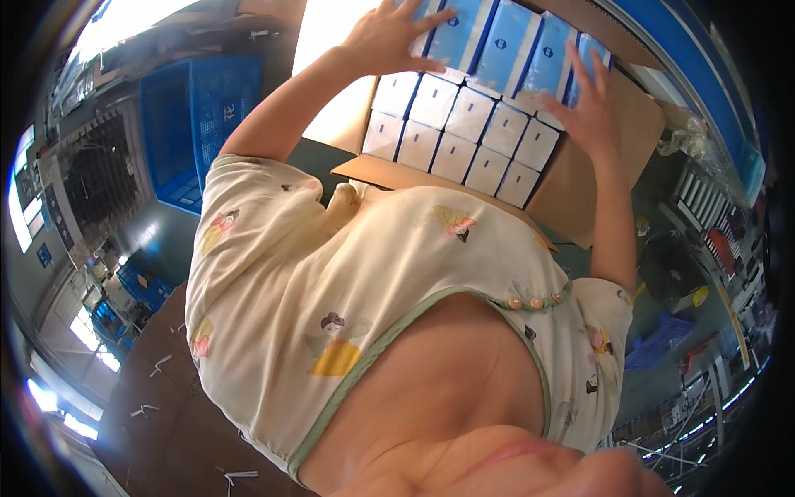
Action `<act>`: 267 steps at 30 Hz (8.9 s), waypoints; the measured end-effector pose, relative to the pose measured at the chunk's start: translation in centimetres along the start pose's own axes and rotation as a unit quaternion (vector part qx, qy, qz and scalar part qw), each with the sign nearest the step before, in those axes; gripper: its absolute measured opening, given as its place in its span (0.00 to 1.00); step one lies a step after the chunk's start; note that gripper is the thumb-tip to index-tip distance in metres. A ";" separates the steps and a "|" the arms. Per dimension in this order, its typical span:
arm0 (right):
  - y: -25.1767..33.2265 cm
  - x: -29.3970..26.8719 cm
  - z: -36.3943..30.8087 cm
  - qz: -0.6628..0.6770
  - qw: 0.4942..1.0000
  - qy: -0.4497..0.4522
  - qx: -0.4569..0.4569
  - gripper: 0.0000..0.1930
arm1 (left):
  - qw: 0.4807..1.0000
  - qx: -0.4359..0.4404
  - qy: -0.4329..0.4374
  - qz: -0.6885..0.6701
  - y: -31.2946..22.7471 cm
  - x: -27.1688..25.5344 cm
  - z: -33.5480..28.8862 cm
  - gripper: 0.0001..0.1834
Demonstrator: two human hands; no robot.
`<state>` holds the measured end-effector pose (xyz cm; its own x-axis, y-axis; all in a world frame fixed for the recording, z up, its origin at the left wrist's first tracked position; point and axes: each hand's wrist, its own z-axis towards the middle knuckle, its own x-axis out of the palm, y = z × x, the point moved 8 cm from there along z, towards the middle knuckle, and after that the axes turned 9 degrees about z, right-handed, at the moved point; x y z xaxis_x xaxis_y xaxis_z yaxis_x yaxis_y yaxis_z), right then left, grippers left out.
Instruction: The person fills cardboard boxes with blue-and-white product packages from a conveyor belt, closes the boxes, and moves them aside.
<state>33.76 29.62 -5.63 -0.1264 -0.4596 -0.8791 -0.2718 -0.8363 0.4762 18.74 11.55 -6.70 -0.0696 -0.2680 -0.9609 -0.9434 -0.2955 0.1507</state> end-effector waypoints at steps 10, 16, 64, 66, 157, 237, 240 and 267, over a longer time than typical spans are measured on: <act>-3.8 6.0 9.2 0.048 0.946 0.320 0.031 0.45 | 0.899 0.097 0.228 -0.362 2.6 2.0 9.0 0.40; -1.0 -1.2 5.0 0.080 0.992 -0.045 -0.088 0.19 | 0.968 -0.040 -0.240 0.066 0.7 0.1 3.3 0.24; 3.4 12.0 -15.6 -0.020 0.972 0.235 0.019 0.37 | 0.955 -0.106 -0.277 -0.015 -0.6 -10.7 5.6 0.36; 3.5 12.2 -15.9 -0.020 0.973 0.229 0.016 0.38 | 0.975 -0.089 -0.202 0.008 -0.4 -9.3 6.8 0.35; -8.4 4.5 -19.4 -0.002 0.980 -0.156 0.125 0.24 | 0.862 -0.406 -0.008 -0.303 -13.0 7.4 2.0 0.26; -107.9 -55.5 -27.2 -0.094 0.985 -0.076 0.125 0.30 | 0.766 -0.103 -0.211 -0.598 -85.1 -27.7 82.9 0.30; -108.8 -55.4 -26.3 -0.127 0.957 -0.184 0.184 0.29 | 0.724 -0.098 -0.236 -0.641 -87.6 -26.1 85.6 0.30; -84.7 -32.0 -20.2 -0.061 0.967 0.218 -0.120 0.19 | 0.597 -0.766 -0.224 -0.073 -76.6 -28.0 -0.3 0.09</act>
<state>80.04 109.10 -17.41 0.3200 -0.3921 -0.8625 -0.0230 -0.9133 0.4067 93.08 41.42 8.76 -0.4267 0.0346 -0.9037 0.4315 -0.8704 -0.2371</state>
